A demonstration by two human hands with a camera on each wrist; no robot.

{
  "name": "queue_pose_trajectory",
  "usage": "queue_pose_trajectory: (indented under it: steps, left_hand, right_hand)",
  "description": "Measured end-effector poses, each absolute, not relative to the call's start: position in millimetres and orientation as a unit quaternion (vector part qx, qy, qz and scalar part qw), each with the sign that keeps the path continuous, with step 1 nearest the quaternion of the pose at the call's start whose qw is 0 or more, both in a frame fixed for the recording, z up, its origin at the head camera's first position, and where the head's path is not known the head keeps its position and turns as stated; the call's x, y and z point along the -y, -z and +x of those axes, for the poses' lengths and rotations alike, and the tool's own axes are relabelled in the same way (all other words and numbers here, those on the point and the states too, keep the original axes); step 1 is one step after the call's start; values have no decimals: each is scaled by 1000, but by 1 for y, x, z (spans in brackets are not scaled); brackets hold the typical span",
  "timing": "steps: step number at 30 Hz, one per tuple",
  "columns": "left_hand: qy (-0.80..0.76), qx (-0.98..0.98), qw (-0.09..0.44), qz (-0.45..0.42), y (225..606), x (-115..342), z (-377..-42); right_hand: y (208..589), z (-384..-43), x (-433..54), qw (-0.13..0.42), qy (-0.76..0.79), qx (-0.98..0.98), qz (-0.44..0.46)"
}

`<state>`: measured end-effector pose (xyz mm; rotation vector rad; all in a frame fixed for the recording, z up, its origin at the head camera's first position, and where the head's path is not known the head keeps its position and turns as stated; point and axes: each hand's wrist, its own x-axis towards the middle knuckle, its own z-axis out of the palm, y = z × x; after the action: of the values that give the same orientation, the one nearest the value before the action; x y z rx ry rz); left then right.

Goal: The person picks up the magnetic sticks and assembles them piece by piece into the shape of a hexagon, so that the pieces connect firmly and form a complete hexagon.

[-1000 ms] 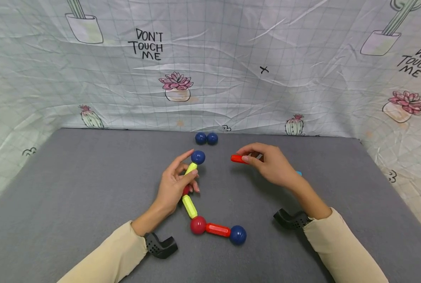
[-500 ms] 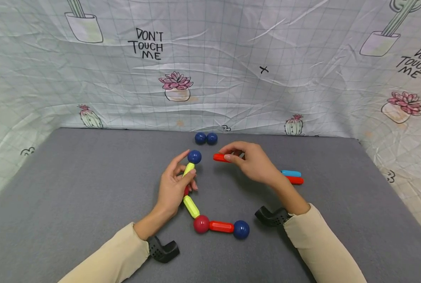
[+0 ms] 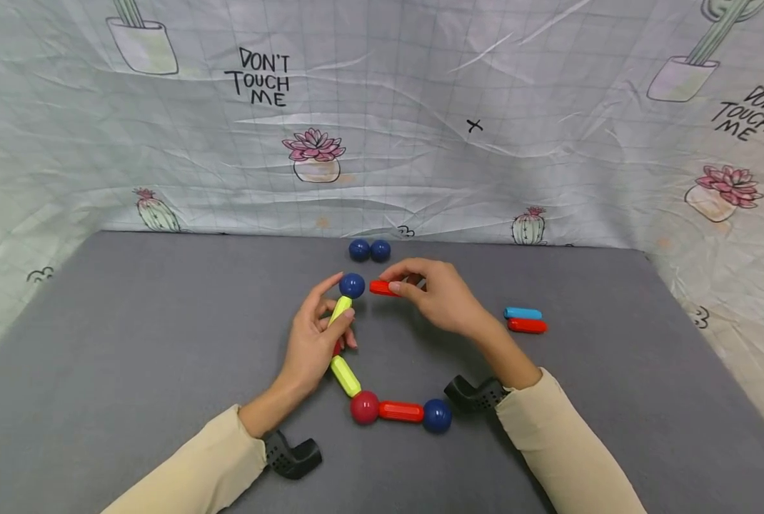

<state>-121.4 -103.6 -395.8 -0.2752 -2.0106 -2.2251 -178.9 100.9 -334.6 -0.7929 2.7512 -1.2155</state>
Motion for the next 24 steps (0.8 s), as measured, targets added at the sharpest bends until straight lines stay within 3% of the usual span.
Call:
queue_pose_trajectory:
  steps: [24]
  left_hand:
    - [758, 637, 3, -142, 395, 109, -124]
  right_hand:
    - [341, -179, -98, 18, 400, -872, -282]
